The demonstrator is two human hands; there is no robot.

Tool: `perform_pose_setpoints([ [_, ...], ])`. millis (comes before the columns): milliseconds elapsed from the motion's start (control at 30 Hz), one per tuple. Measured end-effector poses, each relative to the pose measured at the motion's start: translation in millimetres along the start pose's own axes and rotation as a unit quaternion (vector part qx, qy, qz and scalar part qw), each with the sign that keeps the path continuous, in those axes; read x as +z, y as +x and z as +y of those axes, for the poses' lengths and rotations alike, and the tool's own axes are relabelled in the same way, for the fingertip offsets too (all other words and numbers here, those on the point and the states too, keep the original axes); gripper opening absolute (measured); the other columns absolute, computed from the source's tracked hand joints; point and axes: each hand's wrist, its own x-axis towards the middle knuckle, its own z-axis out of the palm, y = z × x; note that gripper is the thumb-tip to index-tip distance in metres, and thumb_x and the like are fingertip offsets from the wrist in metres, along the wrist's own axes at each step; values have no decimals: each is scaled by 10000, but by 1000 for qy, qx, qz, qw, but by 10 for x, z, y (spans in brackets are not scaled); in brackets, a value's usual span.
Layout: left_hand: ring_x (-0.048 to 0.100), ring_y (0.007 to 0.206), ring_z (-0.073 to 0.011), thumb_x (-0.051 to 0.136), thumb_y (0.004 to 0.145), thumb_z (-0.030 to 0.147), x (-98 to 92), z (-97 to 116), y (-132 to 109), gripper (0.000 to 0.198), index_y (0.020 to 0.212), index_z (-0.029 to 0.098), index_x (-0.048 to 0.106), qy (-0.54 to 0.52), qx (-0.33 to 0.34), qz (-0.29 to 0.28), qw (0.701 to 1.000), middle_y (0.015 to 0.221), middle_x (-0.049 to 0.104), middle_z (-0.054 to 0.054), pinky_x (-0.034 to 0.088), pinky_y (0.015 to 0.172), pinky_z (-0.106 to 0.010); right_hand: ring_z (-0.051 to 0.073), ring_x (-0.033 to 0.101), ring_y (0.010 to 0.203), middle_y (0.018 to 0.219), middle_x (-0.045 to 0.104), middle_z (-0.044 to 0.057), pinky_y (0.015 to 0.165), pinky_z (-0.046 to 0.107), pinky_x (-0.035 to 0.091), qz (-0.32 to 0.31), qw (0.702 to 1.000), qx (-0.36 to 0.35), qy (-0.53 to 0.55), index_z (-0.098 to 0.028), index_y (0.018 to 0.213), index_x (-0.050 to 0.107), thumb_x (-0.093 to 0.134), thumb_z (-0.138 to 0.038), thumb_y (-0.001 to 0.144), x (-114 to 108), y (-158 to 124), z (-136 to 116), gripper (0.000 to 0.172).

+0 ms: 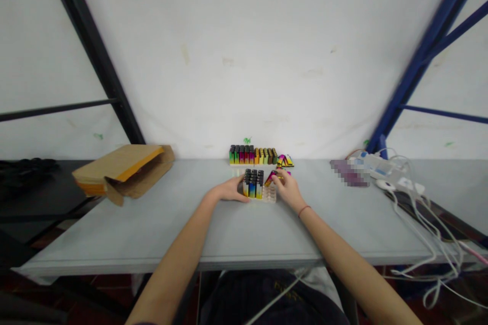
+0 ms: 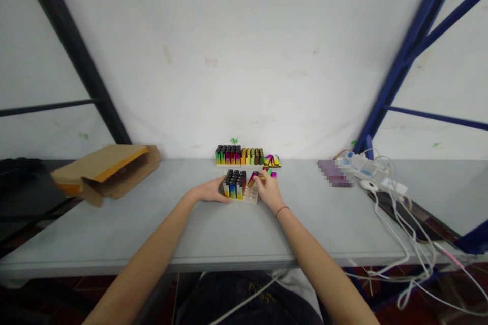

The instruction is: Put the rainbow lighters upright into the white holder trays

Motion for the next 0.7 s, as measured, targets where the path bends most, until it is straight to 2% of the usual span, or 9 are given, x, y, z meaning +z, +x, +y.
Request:
perform_pose_setpoints([
  [133, 491, 1264, -338, 812, 587, 453, 16, -42, 25, 940, 1388, 142, 428, 19, -2, -2, 1000, 1403, 522, -117, 352, 1111, -406, 201, 683, 819, 996, 704, 94, 801, 356, 524, -29, 998, -17, -57, -186, 1182, 557, 497, -350, 901, 18, -42, -77, 331],
  [267, 496, 1254, -359, 815, 577, 467, 38, -71, 45, 926, 1372, 162, 454, 32, -16, -1, 999, 1369, 551, -117, 362, 1096, -435, 200, 682, 887, 1043, 706, 86, 849, 351, 501, -49, 990, -41, -126, -210, 1182, 581, 457, -283, 921, 64, -71, -115, 298],
  [400, 480, 1269, -372, 821, 564, 467, 56, -79, 46, 959, 1384, 146, 442, 37, -29, 4, 999, 1373, 540, -139, 353, 1101, -440, 208, 648, 992, 1064, 706, 87, 918, 358, 470, -44, 983, -58, -169, -195, 1233, 576, 425, -200, 899, 58, -61, -102, 367],
  [500, 462, 1289, -376, 832, 546, 468, 61, -77, 35, 1017, 1412, 142, 410, 32, -34, 14, 999, 1385, 527, -144, 342, 1113, -432, 210, 606, 1033, 1092, 681, 100, 950, 340, 443, -25, 975, -62, -214, -170, 1238, 591, 397, -153, 880, -28, -18, -72, 407],
  [600, 439, 1316, -366, 833, 537, 478, 57, -72, 19, 1093, 1456, 147, 344, 17, -35, 19, 999, 1415, 500, -146, 328, 1125, -419, 239, 581, 1015, 1057, 652, 138, 918, 342, 429, 8, 943, 25, -331, -147, 1266, 592, 411, -183, 898, -158, 24, -27, 411],
  [700, 424, 1331, -362, 823, 540, 497, 53, -64, 7, 1153, 1489, 134, 278, 3, -30, 19, 999, 1427, 485, -161, 316, 1133, -413, 257, 582, 989, 1042, 634, 155, 876, 347, 418, -20, 893, 130, -431, -168, 1263, 606, 435, -289, 932, -269, 40, 18, 391],
])
